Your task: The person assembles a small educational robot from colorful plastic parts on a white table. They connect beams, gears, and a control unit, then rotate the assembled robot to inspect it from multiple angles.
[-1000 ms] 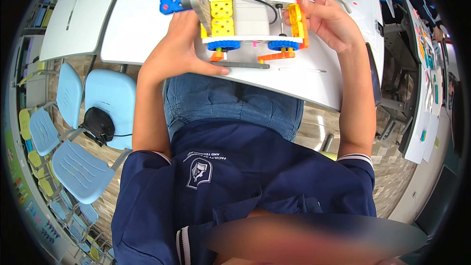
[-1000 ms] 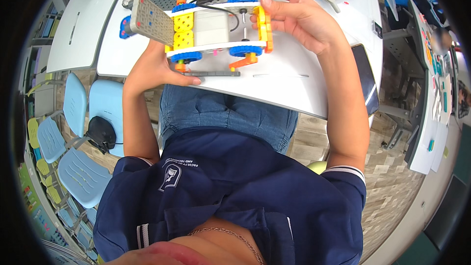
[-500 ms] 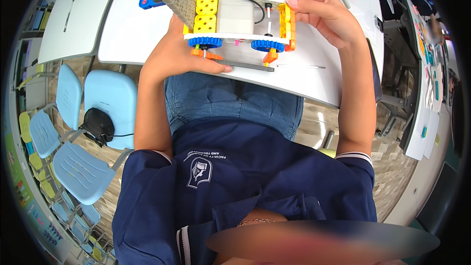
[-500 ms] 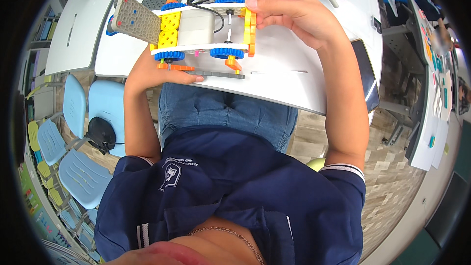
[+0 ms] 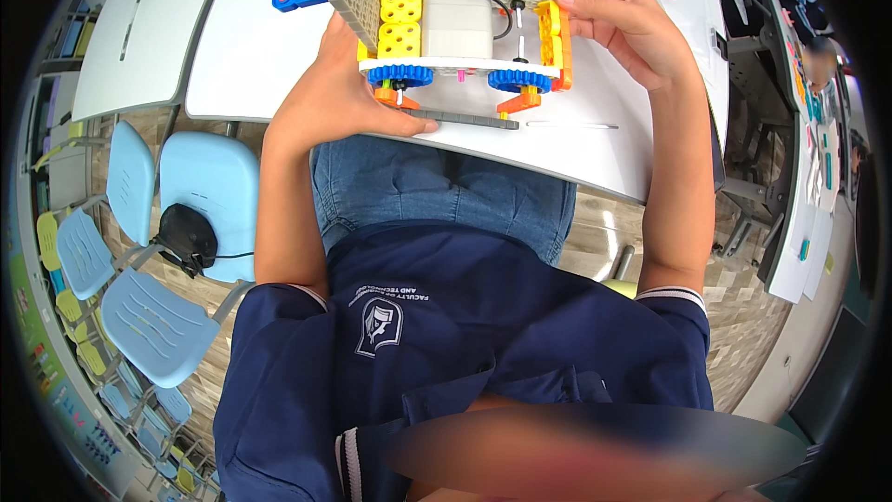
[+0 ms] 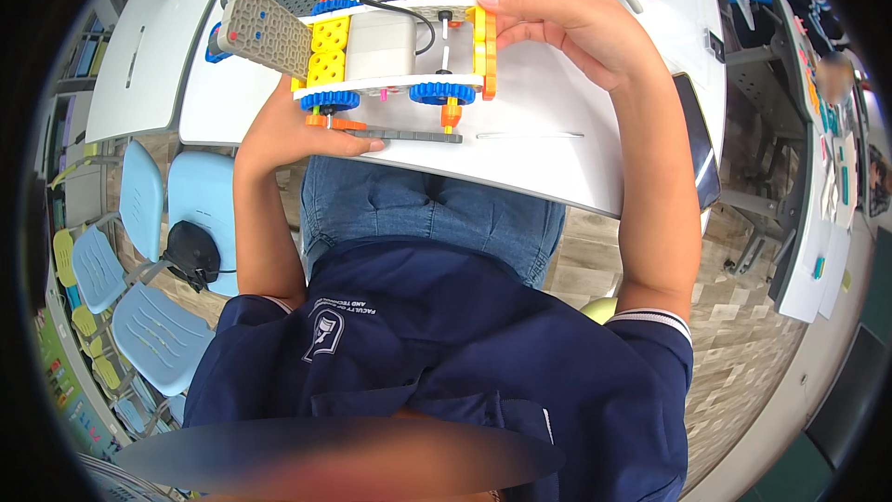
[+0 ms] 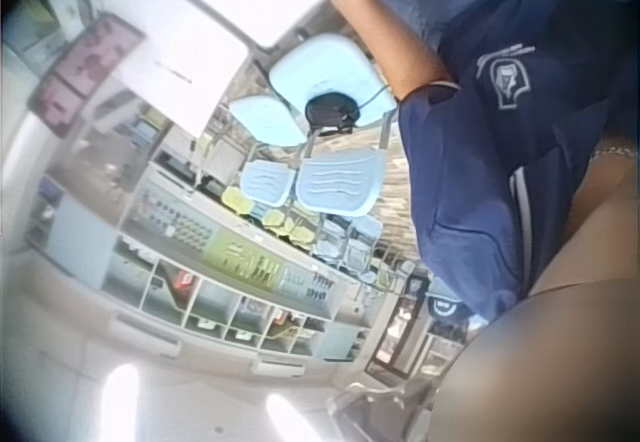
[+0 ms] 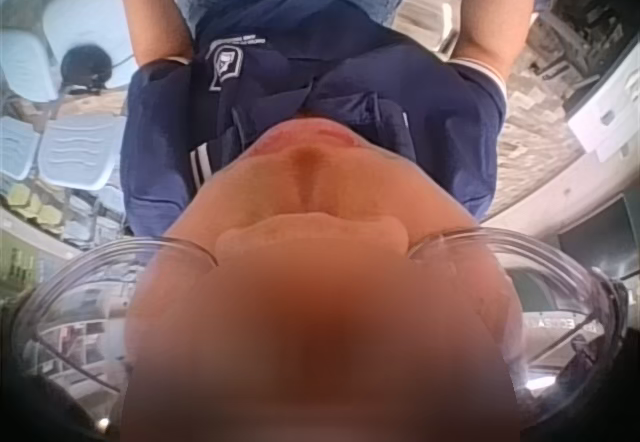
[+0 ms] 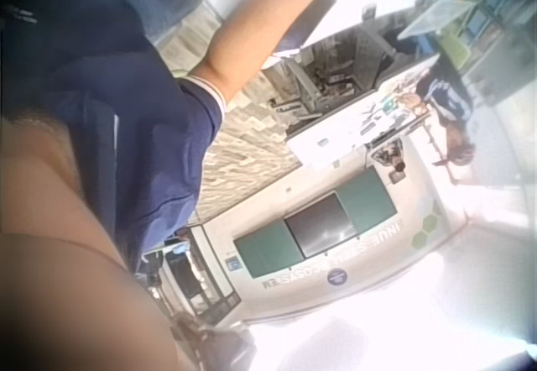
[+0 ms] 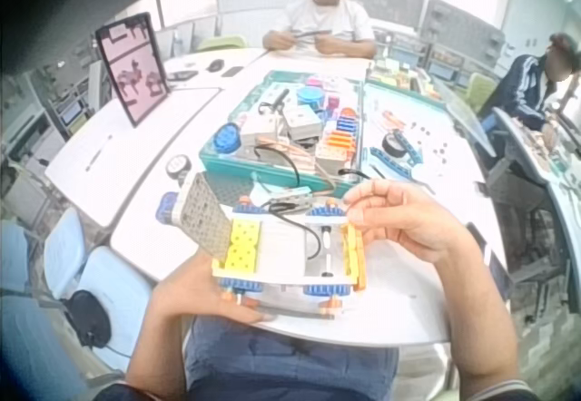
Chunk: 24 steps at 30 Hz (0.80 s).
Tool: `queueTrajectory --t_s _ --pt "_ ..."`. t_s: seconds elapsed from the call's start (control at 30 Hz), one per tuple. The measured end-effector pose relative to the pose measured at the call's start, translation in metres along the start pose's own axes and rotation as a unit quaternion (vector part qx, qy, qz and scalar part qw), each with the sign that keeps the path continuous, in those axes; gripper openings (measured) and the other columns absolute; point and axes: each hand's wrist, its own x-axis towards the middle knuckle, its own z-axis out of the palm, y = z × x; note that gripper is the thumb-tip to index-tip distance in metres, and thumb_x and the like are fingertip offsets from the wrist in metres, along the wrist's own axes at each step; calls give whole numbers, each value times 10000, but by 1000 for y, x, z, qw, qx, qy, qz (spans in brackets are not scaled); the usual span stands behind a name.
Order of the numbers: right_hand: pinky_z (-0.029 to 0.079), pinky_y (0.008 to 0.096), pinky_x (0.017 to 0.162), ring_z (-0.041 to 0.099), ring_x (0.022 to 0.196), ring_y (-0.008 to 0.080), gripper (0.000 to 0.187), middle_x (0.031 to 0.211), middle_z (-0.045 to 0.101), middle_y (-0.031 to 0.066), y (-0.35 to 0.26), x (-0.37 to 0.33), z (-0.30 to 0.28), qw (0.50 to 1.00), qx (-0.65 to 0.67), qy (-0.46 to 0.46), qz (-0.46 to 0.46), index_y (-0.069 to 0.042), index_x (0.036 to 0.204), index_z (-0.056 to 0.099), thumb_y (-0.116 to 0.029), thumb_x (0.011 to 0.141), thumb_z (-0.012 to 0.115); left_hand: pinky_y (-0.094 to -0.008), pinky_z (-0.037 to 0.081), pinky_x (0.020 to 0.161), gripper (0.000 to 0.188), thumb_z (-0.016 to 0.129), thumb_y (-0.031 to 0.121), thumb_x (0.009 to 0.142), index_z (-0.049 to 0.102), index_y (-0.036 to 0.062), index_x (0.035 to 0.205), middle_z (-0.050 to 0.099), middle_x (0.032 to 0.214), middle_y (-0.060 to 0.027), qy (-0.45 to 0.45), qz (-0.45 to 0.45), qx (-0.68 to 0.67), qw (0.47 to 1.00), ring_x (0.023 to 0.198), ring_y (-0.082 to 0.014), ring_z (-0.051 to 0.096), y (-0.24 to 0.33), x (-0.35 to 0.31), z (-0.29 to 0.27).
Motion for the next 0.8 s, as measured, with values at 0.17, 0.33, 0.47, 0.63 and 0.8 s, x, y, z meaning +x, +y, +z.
queueTrajectory --t_s 0.17,0.33,0.47,0.63,0.8 --pt "499 244 825 623 906 85 310 1079 655 41 5 2 -1 995 -93 8 -16 -32 1217 604 -145 929 617 -490 293 1117 1049 928 414 482 494 108 1386 395 1428 -209 -2 4 -2 1000 1338 -427 332 -1 1 0" --pt "512 258 618 636 660 117 376 915 720 74 27 5 15 972 -229 48 -24 3 1235 590 -13 860 609 -486 303 1112 1047 930 411 477 500 100 1380 403 1424 -207 0 -3 -13 1000 1332 -426 340 0 1 1" --pt "495 253 562 627 628 94 420 765 702 63 39 8 23 968 -231 81 -49 3 1236 596 8 820 655 -473 329 1096 1048 933 407 463 509 83 1365 435 1395 -205 12 -17 -30 999 1308 -416 376 1 -1 3" --pt "485 252 599 627 665 91 459 741 679 77 37 9 23 951 -291 79 -62 44 1191 620 -97 785 782 -461 364 1071 1051 937 406 443 520 61 1344 474 1352 -205 29 -21 -33 999 1274 -398 423 -2 -1 5" --pt "495 276 662 626 706 129 459 825 678 124 34 8 27 917 -369 108 -105 43 1138 647 -188 779 815 -458 368 1067 1044 938 405 441 526 58 1335 484 1339 -205 29 -8 -18 999 1266 -393 432 -2 -1 4"
